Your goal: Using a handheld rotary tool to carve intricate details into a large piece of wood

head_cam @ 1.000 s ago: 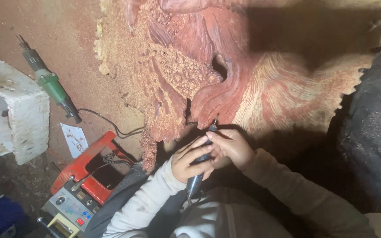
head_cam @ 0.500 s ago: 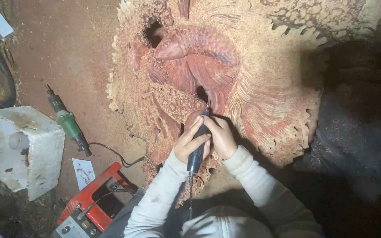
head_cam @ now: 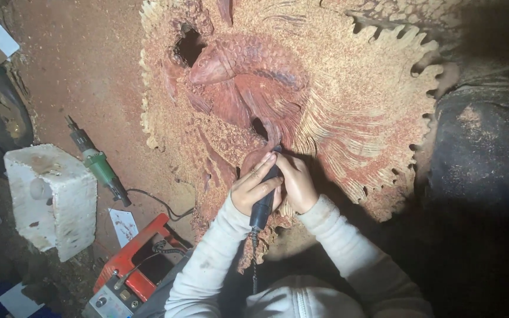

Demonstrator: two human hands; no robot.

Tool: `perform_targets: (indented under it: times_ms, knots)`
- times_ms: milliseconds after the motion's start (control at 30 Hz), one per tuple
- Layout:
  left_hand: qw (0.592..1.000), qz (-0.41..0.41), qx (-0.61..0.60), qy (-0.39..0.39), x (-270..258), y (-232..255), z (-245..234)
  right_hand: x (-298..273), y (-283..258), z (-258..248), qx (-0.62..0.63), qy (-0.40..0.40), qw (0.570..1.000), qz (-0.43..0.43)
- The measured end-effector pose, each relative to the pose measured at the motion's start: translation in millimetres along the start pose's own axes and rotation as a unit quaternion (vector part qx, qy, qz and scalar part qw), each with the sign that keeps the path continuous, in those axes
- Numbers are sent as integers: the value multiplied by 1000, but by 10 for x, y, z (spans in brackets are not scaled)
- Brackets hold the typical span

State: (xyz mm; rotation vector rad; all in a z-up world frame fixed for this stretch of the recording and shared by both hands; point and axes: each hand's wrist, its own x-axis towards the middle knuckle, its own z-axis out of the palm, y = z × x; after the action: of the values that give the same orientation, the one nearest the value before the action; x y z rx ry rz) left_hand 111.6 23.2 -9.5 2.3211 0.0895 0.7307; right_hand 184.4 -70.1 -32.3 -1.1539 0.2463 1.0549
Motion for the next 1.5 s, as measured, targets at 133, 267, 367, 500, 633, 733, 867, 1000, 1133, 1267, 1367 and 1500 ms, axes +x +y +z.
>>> perform_targets:
  times_ms: [133, 267, 367, 500, 633, 733, 867, 1000, 1133, 1267, 1367, 1500]
  knots:
    - [1000, -11, -22, -2, -46, -28, -71, -64, -144, 111, 5, -17, 1000, -1]
    - [999, 17, 41, 9, -10, -85, -25, 53, -70, 131, 28, -28, 999, -9]
    - [997, 21, 71, 26, 70, -71, 69, 164, -5, 88, 30, -22, 999, -22]
    - [994, 8, 106, 23, 100, -41, 156, 265, 117, 17, 17, -24, 999, -26]
    - [992, -11, 124, 10, 75, -50, 173, 288, 69, 6, 12, -19, 1000, -20]
    - [991, -21, 129, 4, 103, -58, 176, 299, 34, -11, 7, -21, 1000, -19]
    - [991, -8, 132, 0, 91, -103, 190, 321, 12, -24, 5, -15, 1000, -16]
    - [989, -12, 148, 6, 109, -108, 217, 365, -81, -33, 3, -18, 1000, -6]
    - [989, -12, 147, 4, 102, -123, 220, 402, -44, -42, -4, -27, 1000, -3]
    - [988, -15, 153, -10, 103, -115, 209, 440, 45, -35, 19, -20, 1000, 15]
    - [988, -12, 151, -12, 133, -113, 222, 385, -76, -36, 23, -14, 1000, 6]
    - [984, -4, 178, -9, 67, -89, 221, 359, -82, -34, -10, -22, 999, -27]
